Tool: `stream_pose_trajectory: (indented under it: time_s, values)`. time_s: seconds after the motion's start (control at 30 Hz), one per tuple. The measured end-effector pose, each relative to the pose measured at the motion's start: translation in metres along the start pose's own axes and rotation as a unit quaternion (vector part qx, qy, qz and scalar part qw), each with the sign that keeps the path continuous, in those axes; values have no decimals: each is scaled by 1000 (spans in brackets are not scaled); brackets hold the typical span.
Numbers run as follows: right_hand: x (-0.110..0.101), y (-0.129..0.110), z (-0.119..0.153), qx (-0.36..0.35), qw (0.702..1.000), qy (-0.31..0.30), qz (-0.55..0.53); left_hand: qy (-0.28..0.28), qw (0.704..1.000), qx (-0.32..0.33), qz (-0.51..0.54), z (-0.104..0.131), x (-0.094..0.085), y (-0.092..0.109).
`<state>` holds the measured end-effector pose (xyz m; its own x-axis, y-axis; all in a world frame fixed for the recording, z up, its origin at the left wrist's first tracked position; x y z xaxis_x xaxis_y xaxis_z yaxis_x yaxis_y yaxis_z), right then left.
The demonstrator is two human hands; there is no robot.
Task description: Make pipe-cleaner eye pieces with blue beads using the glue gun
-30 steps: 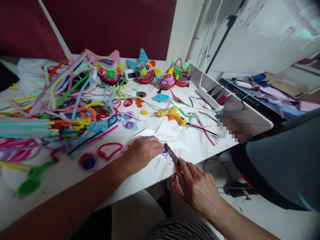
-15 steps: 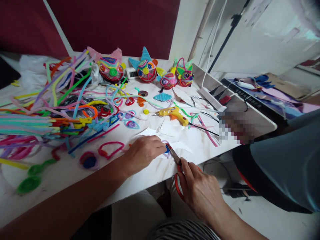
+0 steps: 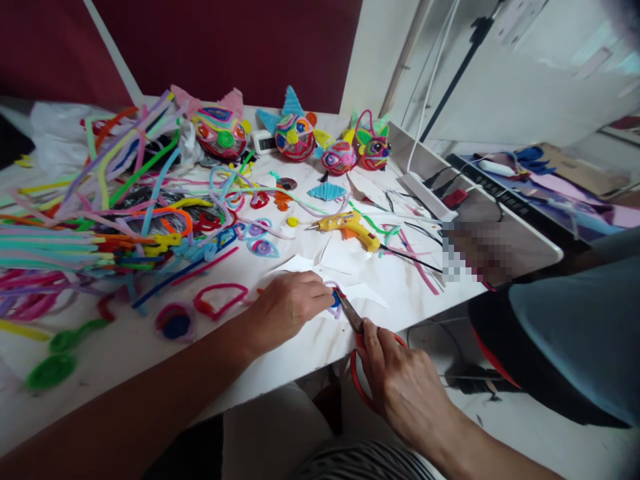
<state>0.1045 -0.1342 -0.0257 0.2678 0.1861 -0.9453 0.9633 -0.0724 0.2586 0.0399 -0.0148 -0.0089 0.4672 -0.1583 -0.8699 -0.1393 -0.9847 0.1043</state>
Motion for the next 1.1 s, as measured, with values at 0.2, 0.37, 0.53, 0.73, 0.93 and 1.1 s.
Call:
stream_pose_trajectory:
  time_s: [0.2,0.37,0.53,0.73,0.93,1.1]
  values:
    - [0,-2,4,0,999,22,-27,-19,1000,-6,11,0,2,0]
    - [1,6,4,46,996,42,-65,-16,1000,-4,12,1,2,0]
    - [-2,31,-3,109,981,4,-159,-13,1000,0,1,0,0,0]
    - [-7,59,-21,101,990,4,-100,-16,1000,11,-12,0,1,1]
    - [0,72,-61,54,998,-21,-20,-28,999,9,-27,0,2,2]
    - [-8,67,-68,33,994,27,-104,-24,999,12,-25,0,0,4]
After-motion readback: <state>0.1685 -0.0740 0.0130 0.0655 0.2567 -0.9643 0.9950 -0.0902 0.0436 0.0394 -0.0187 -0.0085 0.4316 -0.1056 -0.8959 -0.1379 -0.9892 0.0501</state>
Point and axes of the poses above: each hand's wrist, its own z-axis away from the middle knuckle, its own x-axis out of the palm, y = z × x, the point moved 8 cm from there along -z, towards the middle knuckle, and after that the axes turned 10 degrees about x, right-handed, at the moved point
